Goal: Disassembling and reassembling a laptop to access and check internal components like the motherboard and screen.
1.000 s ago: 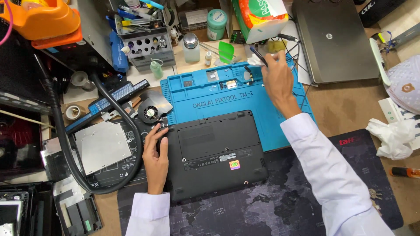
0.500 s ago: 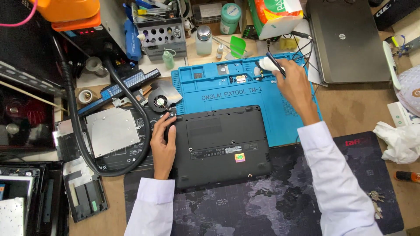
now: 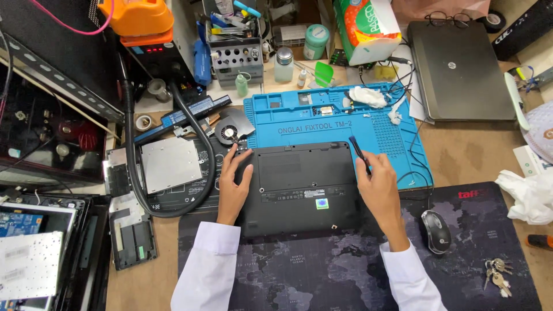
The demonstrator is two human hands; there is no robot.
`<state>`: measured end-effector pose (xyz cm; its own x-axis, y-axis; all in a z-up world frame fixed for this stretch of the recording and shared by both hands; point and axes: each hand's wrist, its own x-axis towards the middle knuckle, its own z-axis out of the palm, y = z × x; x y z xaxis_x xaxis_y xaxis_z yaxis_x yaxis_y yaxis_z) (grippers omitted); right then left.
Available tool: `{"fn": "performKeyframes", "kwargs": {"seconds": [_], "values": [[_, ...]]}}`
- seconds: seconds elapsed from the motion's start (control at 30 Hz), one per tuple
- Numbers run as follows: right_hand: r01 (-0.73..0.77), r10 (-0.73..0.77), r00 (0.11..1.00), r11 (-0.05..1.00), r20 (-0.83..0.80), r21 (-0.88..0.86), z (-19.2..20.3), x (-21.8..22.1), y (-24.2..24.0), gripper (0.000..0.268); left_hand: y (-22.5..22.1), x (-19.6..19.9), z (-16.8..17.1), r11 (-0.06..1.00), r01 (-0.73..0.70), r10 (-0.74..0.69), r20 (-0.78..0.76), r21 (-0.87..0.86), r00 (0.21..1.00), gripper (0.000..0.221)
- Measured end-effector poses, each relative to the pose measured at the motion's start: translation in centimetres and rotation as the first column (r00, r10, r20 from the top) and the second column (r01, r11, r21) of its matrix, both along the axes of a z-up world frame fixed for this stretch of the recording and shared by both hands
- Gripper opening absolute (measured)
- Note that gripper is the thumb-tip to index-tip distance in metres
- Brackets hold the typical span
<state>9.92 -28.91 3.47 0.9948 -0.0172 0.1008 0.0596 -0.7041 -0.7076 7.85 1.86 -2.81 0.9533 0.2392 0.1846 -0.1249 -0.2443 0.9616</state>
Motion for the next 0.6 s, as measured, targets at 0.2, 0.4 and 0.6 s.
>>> {"fn": "performKeyframes", "kwargs": {"seconds": [0.2, 0.4, 0.6], "values": [[-0.068, 0.036, 0.940, 0.994, 0.340, 0.084, 5.3, -0.5, 2.7, 0.024, 0.2, -0.9, -1.1, 0.998, 0.054, -0.054, 0.000, 0.021, 0.999, 0.034], [-0.277, 0.036, 0.885, 0.842, 0.465, 0.463, 5.8, -1.8, 7.0, 0.057, -0.1, -2.9, 0.0, 0.994, 0.092, -0.091, -0.022, 0.050, 0.996, 0.037], [-0.412, 0.139, 0.842, 0.789, 0.521, 0.455, 2.1, -2.0, 10.8, 0.056, 0.3, -3.3, -1.0, 0.987, 0.126, -0.127, 0.002, 0.095, 0.992, 0.035]]}}
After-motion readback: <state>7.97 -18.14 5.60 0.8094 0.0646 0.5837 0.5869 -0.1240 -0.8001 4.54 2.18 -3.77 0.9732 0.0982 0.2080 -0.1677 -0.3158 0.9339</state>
